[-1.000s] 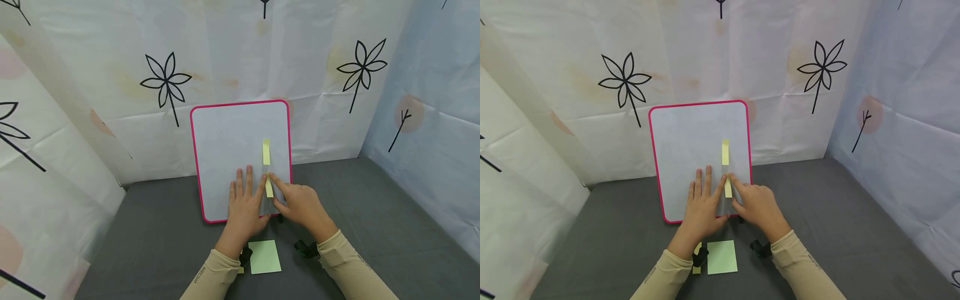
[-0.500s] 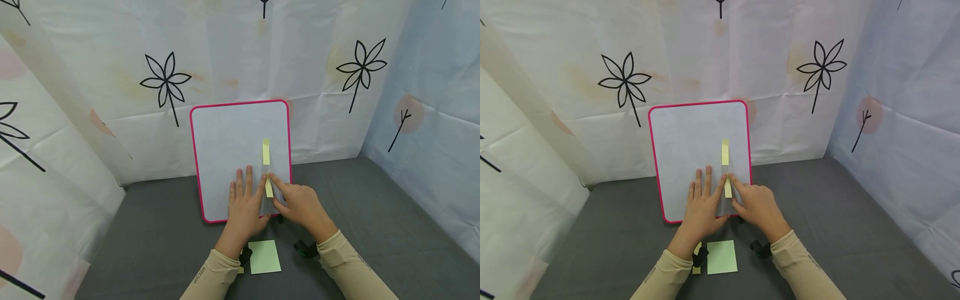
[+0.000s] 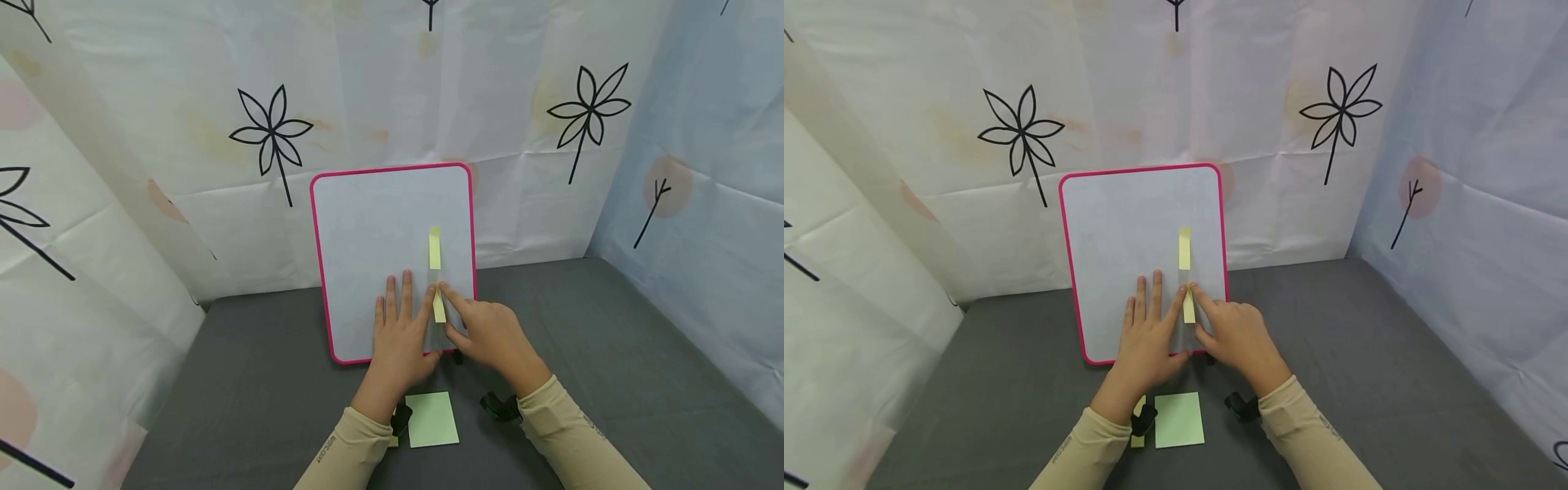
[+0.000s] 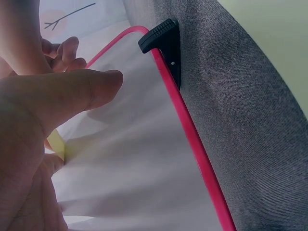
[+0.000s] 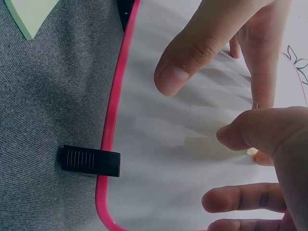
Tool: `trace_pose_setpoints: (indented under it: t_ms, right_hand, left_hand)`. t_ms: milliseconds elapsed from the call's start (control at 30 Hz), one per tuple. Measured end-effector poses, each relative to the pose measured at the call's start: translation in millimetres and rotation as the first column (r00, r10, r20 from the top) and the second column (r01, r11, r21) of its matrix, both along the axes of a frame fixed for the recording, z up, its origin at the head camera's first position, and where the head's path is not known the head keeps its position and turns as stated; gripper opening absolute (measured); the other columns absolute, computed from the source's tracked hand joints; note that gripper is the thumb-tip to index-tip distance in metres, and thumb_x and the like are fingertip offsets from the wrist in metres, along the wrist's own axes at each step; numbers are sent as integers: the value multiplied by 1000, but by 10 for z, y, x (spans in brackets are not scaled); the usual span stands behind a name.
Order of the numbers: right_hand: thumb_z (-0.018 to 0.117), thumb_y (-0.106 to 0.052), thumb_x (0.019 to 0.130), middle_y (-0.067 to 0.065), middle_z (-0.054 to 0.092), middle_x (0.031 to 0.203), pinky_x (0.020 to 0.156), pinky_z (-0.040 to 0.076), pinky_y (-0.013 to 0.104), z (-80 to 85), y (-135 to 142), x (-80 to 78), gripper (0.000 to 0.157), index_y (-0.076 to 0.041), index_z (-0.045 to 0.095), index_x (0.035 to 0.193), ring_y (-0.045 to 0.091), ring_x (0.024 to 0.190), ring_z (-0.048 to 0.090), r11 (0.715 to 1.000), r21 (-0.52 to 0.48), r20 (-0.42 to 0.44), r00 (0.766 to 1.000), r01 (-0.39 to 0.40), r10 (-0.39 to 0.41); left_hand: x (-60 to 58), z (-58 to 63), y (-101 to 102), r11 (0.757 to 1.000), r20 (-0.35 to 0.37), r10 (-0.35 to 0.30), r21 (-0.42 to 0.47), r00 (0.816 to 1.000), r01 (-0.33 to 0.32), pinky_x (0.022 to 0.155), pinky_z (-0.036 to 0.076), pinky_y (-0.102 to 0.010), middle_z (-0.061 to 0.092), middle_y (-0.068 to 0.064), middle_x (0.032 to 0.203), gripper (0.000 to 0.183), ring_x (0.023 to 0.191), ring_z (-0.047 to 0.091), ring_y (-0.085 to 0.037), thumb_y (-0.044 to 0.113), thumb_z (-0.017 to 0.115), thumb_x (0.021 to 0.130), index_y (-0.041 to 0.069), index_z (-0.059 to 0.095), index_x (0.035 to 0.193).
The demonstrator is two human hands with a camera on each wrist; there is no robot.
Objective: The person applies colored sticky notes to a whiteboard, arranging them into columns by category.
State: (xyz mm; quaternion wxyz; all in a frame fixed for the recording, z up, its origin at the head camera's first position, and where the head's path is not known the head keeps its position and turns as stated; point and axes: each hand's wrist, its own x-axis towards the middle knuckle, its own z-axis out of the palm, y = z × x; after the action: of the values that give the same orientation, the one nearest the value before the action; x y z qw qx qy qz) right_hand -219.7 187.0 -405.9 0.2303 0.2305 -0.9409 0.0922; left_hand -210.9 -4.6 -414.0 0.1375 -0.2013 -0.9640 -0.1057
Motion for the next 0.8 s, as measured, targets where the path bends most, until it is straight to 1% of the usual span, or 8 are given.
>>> trace_pose_setpoints:
  t_ms: [167,267,333,467,567,633,733,800]
  right_hand:
    - [78,-27,92,-8,41,57,47,24,25,2,7,0,67,-14,57,154,6,47,29,1000,2,-2,1000,1,-1]
    - [79,-28,92,-8,43,57,47,24,24,8,11,0,65,-14,59,152,5,47,30,1000,7,-10,1000,1,-1]
    - [80,-29,92,-8,44,57,46,25,24,15,13,-1,61,-13,62,148,5,47,31,1000,10,-22,1000,-3,4]
    - [82,-26,89,-6,52,60,45,31,24,34,22,3,43,-9,70,127,6,47,39,1000,4,-85,996,-26,26]
    - [83,-22,88,-4,58,64,47,37,24,66,31,24,28,-9,72,110,7,51,47,998,-24,-105,993,-57,54]
    - [83,-19,88,-4,60,67,50,41,24,96,38,44,21,-10,72,103,7,55,50,995,-49,-80,994,-84,80]
    - [83,-16,89,-3,60,70,55,43,24,146,48,78,16,-11,71,99,6,61,49,988,-80,6,991,-134,135]
    - [83,-15,90,-3,60,73,59,45,25,176,52,101,15,-11,71,99,5,64,48,983,-87,71,983,-164,171]
  left_hand:
    - [13,14,3,1000,-8,-1,-1,1000,1,129,18,-66,-5,-17,180,116,166,-3,-45,50,90,79,26,23,171]
    - [33,55,-5,1000,3,-1,-8,1000,1,129,20,-66,-6,-17,179,114,166,-2,-46,51,89,81,25,23,171]
    - [44,92,-13,1000,7,-7,-5,1000,7,127,24,-67,-3,-18,179,110,165,1,-47,51,88,82,24,28,170]
    - [65,203,-41,1000,42,-21,-2,999,21,125,29,-67,3,-19,179,97,165,6,-48,52,84,86,19,40,165]
    - [78,288,-72,999,56,-34,21,998,33,123,34,-65,13,-21,178,88,164,14,-49,51,80,89,15,47,161]
    - [87,342,-90,998,63,-39,44,997,36,121,39,-63,20,-22,176,84,162,20,-49,52,78,91,14,49,160]
    - [98,397,-114,996,62,-45,74,997,40,117,44,-61,34,-23,171,78,158,31,-49,52,76,93,14,52,157]
    - [112,423,-129,995,65,-55,89,996,49,116,46,-61,42,-23,166,75,155,39,-48,53,75,94,13,56,155]
